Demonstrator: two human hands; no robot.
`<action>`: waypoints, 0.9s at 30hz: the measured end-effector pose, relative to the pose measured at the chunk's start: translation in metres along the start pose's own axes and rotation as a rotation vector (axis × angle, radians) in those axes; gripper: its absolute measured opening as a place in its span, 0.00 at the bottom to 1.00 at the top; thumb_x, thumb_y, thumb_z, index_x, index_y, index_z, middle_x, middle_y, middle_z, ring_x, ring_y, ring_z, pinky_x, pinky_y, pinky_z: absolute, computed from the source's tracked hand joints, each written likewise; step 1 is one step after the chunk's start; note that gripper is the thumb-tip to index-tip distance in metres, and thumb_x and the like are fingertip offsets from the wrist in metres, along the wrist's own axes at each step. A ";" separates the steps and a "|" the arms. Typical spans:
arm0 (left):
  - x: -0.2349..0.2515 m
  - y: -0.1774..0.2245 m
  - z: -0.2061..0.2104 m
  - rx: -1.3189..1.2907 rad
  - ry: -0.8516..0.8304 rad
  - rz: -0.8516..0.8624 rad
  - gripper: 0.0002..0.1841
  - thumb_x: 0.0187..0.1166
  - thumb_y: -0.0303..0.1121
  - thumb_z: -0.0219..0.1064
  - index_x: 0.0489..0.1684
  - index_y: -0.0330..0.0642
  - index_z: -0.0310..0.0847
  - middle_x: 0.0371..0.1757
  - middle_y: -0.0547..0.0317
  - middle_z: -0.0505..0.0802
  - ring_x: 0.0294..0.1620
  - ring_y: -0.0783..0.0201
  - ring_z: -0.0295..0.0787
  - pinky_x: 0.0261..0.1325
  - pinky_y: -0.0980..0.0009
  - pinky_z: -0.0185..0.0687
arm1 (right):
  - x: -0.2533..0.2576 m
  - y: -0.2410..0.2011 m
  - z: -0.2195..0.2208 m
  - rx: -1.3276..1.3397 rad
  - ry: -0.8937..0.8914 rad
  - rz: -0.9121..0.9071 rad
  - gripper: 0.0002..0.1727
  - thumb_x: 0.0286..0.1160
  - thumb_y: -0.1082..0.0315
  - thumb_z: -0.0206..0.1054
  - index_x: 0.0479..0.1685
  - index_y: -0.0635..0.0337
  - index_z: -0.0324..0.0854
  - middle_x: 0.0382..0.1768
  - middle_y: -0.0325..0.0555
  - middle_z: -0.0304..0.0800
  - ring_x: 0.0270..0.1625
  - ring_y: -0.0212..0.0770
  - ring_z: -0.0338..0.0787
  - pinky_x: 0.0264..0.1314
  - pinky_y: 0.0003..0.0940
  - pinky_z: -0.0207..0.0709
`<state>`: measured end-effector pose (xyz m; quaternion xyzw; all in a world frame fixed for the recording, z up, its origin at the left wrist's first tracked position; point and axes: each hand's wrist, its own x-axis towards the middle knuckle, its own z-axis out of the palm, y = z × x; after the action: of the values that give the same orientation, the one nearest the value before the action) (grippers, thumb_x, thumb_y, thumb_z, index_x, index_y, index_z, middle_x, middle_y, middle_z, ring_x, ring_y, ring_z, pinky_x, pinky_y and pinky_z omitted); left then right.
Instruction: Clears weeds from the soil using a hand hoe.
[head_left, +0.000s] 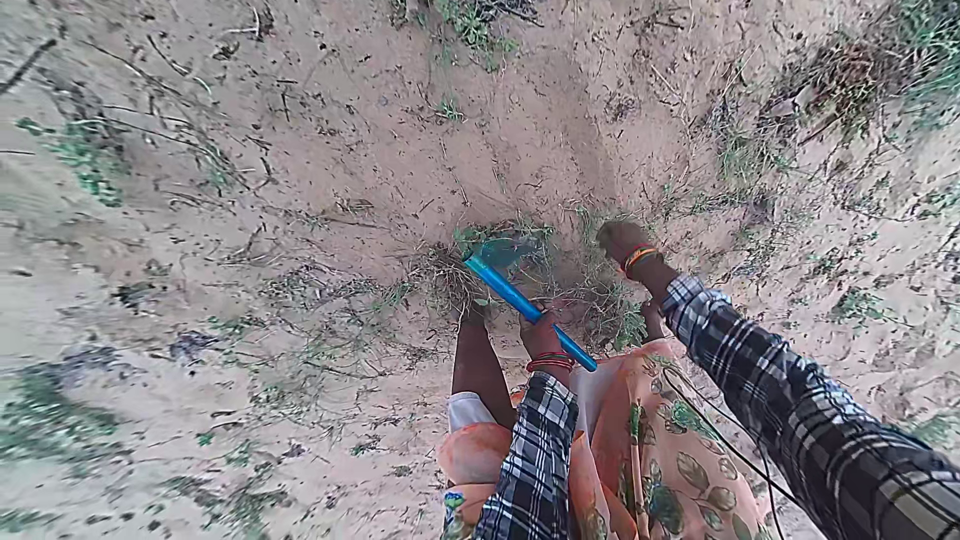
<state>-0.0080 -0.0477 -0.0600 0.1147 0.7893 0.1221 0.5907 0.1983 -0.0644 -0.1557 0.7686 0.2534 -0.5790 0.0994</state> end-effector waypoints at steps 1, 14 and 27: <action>0.000 -0.001 -0.001 0.008 0.002 -0.006 0.18 0.66 0.06 0.61 0.50 0.33 0.71 0.41 0.53 0.83 0.37 0.68 0.80 0.40 0.76 0.77 | 0.022 -0.005 -0.015 0.038 0.129 0.001 0.19 0.90 0.61 0.55 0.65 0.62 0.85 0.58 0.65 0.92 0.62 0.68 0.90 0.67 0.72 0.77; -0.003 0.001 -0.006 0.017 -0.031 -0.056 0.16 0.67 0.07 0.58 0.48 0.33 0.72 0.39 0.56 0.83 0.33 0.70 0.79 0.36 0.78 0.77 | 0.108 -0.044 -0.001 -0.033 0.000 0.335 0.31 0.87 0.47 0.60 0.54 0.74 0.85 0.64 0.70 0.86 0.71 0.65 0.85 0.70 0.66 0.75; -0.001 -0.001 -0.001 0.010 -0.035 -0.068 0.17 0.65 0.05 0.58 0.47 0.34 0.71 0.36 0.57 0.83 0.33 0.70 0.79 0.36 0.79 0.76 | 0.117 -0.018 0.011 0.109 -0.068 0.265 0.31 0.94 0.51 0.47 0.68 0.73 0.80 0.72 0.71 0.81 0.78 0.66 0.79 0.77 0.69 0.68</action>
<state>-0.0092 -0.0485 -0.0592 0.0931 0.7828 0.0962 0.6077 0.2033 -0.0219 -0.2667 0.7795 0.1145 -0.5994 0.1415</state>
